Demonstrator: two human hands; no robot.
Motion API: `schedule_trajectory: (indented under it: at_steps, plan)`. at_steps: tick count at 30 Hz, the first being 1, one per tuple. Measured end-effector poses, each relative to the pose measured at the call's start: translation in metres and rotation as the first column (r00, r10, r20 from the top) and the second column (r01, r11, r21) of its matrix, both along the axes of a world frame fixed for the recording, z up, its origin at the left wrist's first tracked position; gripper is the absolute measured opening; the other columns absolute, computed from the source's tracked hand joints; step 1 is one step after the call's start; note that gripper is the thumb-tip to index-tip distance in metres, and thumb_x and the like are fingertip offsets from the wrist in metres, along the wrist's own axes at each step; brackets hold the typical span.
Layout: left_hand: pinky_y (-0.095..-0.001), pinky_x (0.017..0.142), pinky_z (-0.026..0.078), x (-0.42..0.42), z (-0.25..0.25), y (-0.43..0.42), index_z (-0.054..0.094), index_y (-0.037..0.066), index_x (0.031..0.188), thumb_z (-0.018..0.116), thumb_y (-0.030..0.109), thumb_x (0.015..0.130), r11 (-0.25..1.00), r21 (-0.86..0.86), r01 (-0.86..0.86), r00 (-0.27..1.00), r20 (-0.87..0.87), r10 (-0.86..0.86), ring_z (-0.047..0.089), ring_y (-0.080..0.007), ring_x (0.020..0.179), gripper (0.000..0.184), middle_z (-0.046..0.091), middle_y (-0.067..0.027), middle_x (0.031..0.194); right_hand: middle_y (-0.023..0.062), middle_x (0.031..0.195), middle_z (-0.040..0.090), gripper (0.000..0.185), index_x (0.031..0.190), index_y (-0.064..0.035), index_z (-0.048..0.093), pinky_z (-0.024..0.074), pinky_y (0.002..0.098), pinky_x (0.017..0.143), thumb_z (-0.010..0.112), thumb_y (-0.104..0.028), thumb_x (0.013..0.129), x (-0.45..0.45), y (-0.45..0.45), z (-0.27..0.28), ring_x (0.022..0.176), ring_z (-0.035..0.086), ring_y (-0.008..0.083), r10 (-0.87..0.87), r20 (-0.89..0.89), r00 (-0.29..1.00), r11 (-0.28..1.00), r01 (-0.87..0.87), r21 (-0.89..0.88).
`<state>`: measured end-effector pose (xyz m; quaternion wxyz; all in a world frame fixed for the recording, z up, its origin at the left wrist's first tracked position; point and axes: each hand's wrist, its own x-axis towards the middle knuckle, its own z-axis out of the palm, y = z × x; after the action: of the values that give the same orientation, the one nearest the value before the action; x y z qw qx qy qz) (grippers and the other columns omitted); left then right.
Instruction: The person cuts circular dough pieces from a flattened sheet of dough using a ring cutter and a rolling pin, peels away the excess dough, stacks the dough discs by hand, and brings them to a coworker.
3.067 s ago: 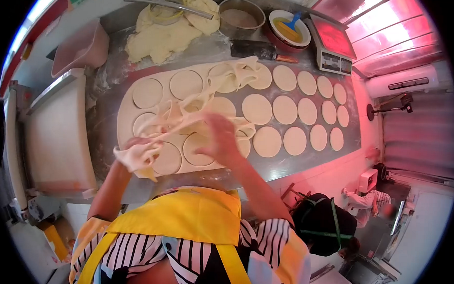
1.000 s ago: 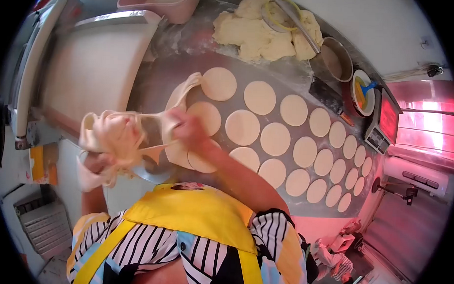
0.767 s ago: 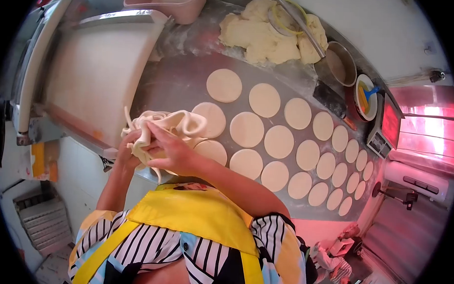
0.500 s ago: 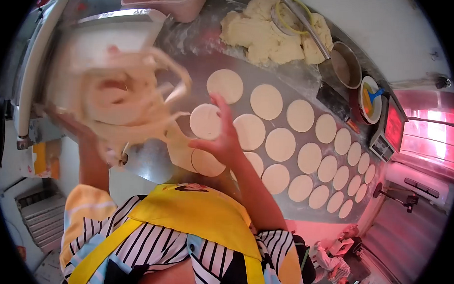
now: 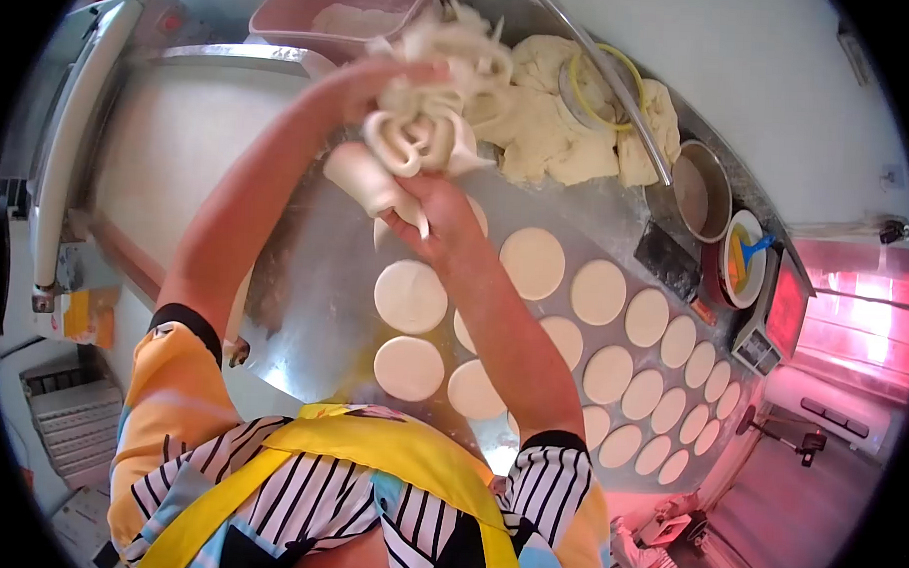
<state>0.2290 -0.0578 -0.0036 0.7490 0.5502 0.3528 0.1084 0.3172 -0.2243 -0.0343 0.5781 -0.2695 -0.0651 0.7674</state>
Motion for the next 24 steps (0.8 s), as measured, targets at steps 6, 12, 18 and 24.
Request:
schedule_trajectory:
  at_steps: [6, 12, 18, 24]
  plan:
    - [-0.0330, 0.083, 0.047, -0.068, -0.037, -0.020, 0.057, -0.003, 0.107, 0.065, 0.035, 0.083, 0.707, 0.627, -0.327, 0.914, 0.020, 0.405, 0.059, -0.0222, 0.094, 0.046, 0.062, -0.0166, 0.101, 0.0195, 0.106, 0.055, 0.030, 0.115, 0.0078, 0.044, 0.0524, 0.0414, 0.086, 0.050, -0.010, 0.092, 0.041, 0.072, -0.010, 0.102, 0.054, 0.0313, -0.331, -0.641, 0.692, 0.937, 0.319, -0.139]
    - [-0.0347, 0.091, 0.043, -0.058, -0.075, -0.091, 0.049, 0.018, 0.128, 0.071, 0.008, 0.072, 0.272, 0.956, -0.109, 0.936, 0.006, 0.353, 0.044, -0.0280, 0.119, 0.061, 0.042, -0.0108, 0.133, 0.0100, 0.090, 0.063, 0.027, 0.093, 0.0043, 0.058, 0.0491, 0.0323, 0.073, 0.057, -0.022, 0.086, 0.137, 0.166, -0.082, 0.087, 0.062, 0.0221, -0.128, 0.825, 0.550, 0.991, 0.032, 0.133]
    - [-0.0570, 0.104, 0.021, 0.023, -0.134, -0.041, 0.038, 0.027, 0.135, 0.063, 0.044, 0.076, 0.221, 0.966, 0.137, 0.936, -0.199, 0.289, 0.018, -0.0325, 0.135, 0.067, 0.019, -0.0080, 0.148, 0.0037, 0.066, 0.061, 0.023, 0.086, -0.0017, 0.066, 0.0451, 0.0284, 0.059, 0.058, -0.023, 0.083, 0.094, 0.155, 0.019, 0.060, 0.055, 0.0137, -0.343, 0.915, -0.213, 0.938, -0.134, 0.320]
    - [-0.0576, 0.104, 0.015, 0.032, -0.143, 0.004, 0.035, 0.027, 0.138, 0.062, 0.051, 0.076, 0.337, 0.936, 0.100, 0.958, -0.183, 0.223, 0.014, -0.0310, 0.137, 0.072, 0.018, -0.0097, 0.149, 0.0076, 0.100, 0.064, 0.029, 0.107, -0.0016, 0.062, 0.0482, 0.0276, 0.076, 0.054, -0.021, 0.088, 0.006, 0.292, 0.029, 0.092, 0.059, 0.0151, -0.157, 0.983, -0.093, 0.805, -0.588, 0.073]
